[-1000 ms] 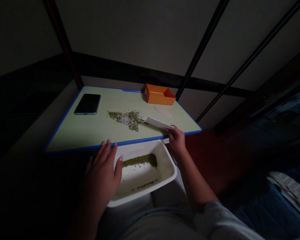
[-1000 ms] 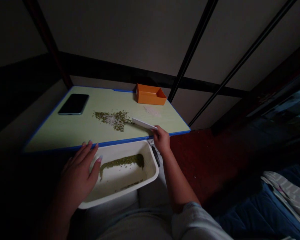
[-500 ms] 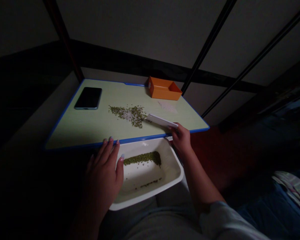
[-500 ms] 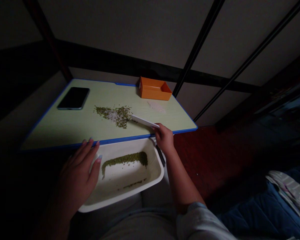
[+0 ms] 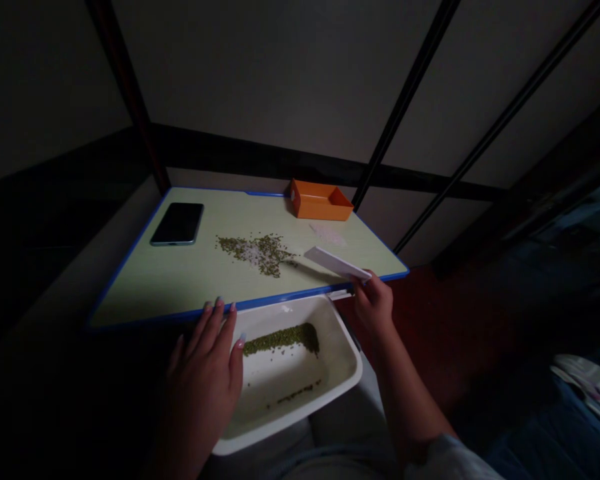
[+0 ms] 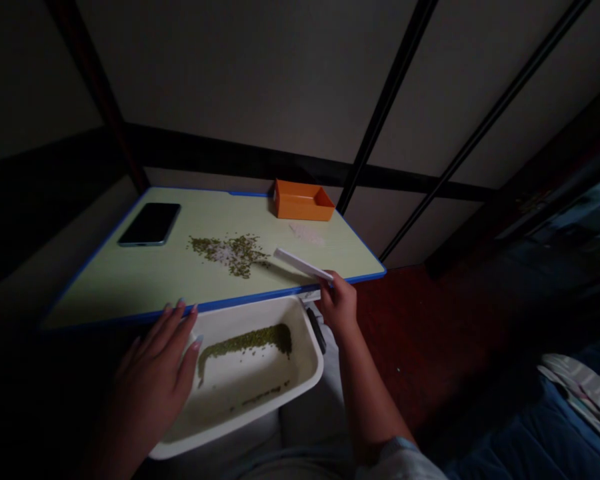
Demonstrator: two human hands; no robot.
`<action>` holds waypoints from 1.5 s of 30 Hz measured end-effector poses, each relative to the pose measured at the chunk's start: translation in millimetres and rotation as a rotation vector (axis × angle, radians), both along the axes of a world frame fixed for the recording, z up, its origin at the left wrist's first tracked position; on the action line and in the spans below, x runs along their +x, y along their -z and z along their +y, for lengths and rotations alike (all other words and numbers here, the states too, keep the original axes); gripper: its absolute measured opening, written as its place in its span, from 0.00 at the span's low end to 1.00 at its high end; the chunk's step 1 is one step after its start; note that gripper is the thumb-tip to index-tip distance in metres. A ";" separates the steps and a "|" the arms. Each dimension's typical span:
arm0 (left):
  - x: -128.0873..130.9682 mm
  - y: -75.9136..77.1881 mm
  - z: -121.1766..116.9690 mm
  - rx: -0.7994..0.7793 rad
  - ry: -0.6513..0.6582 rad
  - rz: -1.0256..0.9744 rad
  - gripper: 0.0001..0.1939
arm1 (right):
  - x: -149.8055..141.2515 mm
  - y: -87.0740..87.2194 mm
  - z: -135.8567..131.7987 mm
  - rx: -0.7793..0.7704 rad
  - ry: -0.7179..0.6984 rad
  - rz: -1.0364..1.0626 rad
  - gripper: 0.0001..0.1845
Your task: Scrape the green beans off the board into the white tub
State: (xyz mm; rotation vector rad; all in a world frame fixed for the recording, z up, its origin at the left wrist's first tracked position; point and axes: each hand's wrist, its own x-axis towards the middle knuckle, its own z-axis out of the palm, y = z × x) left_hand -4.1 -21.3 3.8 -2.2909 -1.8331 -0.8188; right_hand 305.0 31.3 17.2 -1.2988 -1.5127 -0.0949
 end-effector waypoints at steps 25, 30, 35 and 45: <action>-4.5 11.3 6.6 0.044 0.000 -0.052 0.26 | -5.4 17.0 -3.8 0.028 -0.139 -0.382 0.20; -4.9 10.8 7.1 0.055 0.009 -0.036 0.27 | -10.7 18.3 -1.8 0.040 -0.126 -0.382 0.19; -5.3 11.5 7.7 0.067 0.007 -0.004 0.28 | -12.9 16.5 -2.8 0.031 -0.147 -0.408 0.18; -5.8 9.3 6.9 0.018 0.000 0.003 0.29 | -12.8 18.5 0.6 0.035 -0.135 -0.385 0.17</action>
